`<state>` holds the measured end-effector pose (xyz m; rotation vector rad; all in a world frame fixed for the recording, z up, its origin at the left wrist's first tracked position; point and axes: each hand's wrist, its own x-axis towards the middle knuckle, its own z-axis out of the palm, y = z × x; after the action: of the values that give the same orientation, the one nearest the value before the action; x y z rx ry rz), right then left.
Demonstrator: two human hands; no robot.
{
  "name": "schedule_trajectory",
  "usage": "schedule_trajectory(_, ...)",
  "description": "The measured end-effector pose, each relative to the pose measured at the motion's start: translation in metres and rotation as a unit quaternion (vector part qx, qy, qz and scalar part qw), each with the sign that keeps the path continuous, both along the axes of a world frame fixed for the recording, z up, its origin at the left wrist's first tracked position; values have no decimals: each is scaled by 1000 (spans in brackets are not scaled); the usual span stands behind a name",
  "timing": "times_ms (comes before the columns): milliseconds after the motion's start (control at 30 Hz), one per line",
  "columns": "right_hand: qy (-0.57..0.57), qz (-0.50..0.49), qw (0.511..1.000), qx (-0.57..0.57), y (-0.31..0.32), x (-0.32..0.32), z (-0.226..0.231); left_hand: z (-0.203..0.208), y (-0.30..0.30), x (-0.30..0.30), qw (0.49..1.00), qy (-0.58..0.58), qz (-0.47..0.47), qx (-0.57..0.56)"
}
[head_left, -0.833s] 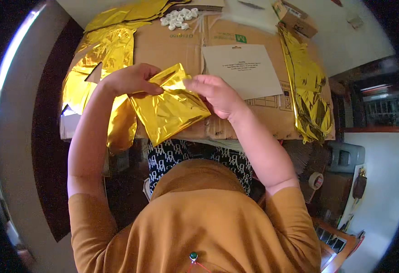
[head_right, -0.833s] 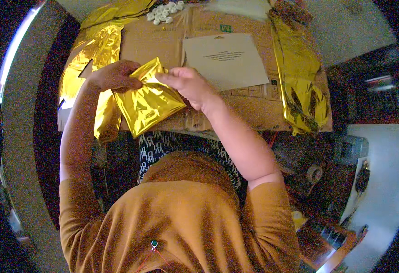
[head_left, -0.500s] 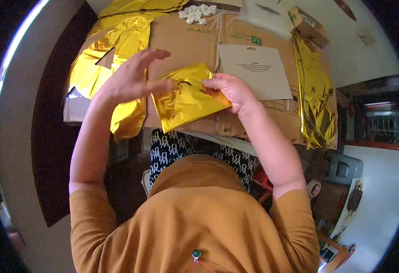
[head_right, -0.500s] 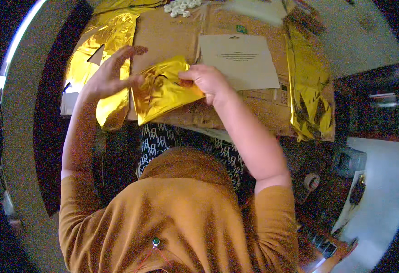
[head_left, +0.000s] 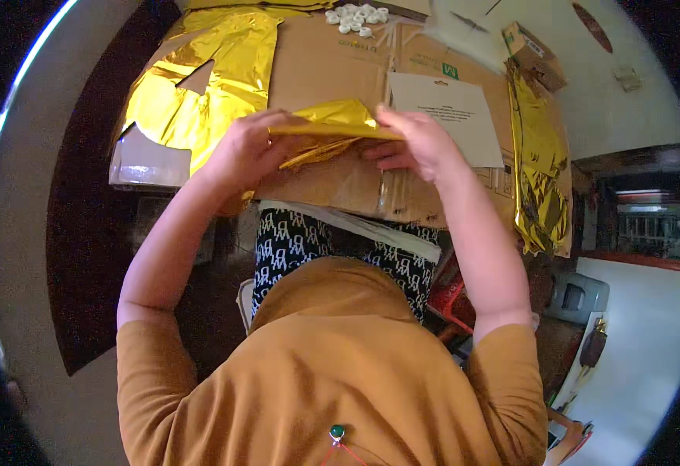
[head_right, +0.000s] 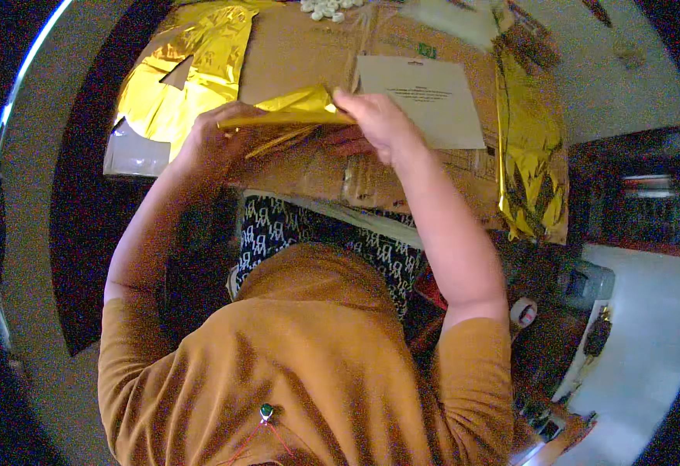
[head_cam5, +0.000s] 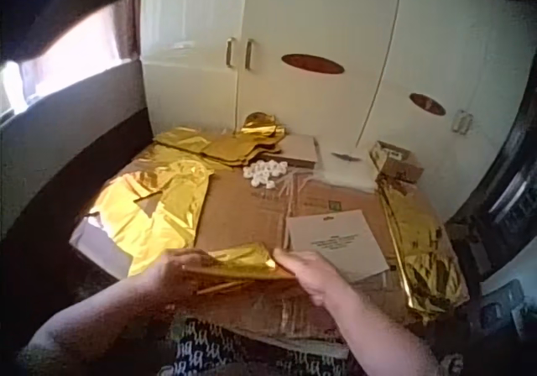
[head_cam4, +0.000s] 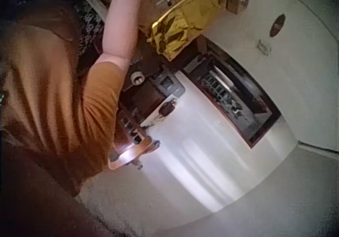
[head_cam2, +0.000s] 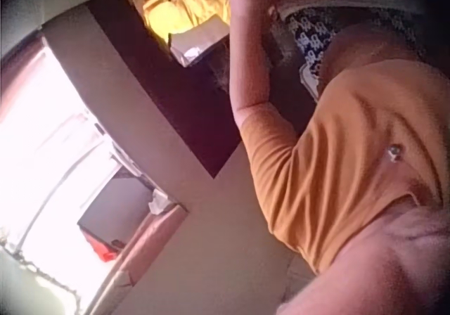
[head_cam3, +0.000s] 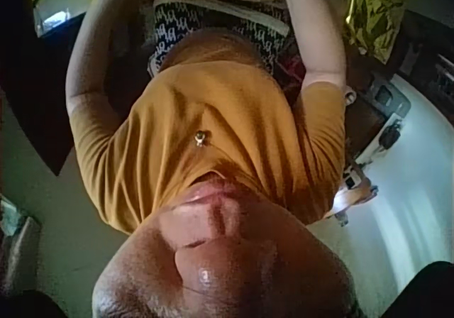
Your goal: Folding foil balloons and inserting them into plastic retail packaging along with instruction sheets.
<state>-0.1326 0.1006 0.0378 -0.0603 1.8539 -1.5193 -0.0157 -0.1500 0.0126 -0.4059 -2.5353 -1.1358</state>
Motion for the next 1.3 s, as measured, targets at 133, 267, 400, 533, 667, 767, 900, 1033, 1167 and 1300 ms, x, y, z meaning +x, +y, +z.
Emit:
schedule_trajectory(133,428,20,890,157,24,19,-8,1,3,-1,954,-200,117,191)
schedule_trajectory(267,688,73,707,148,18,45,-21,3,7,-10,961,-126,111,218)
schedule_trajectory(400,754,138,619,172,-3,35,-39,-3,0,-19,987,10,102,122)
schedule_trajectory(533,764,146,612,146,-21,35,-51,-11,5,-24,960,-49,129,244)
schedule_trajectory(667,739,139,642,146,-30,42,-54,-27,0,-29,947,-67,144,280)
schedule_trajectory(767,740,150,640,143,-31,43,-48,-29,1,-29,941,-70,139,300)
schedule_trajectory(900,725,151,658,136,-34,36,-52,-28,0,-29,938,-71,137,311)
schedule_trajectory(1033,734,135,648,153,-40,36,-54,-26,4,-28,944,-58,128,300)
schedule_trajectory(1167,727,124,651,180,-42,46,-44,-25,1,-25,956,-66,138,249)
schedule_trajectory(1300,702,139,665,214,-45,54,-45,-32,-3,-26,971,-39,138,191)
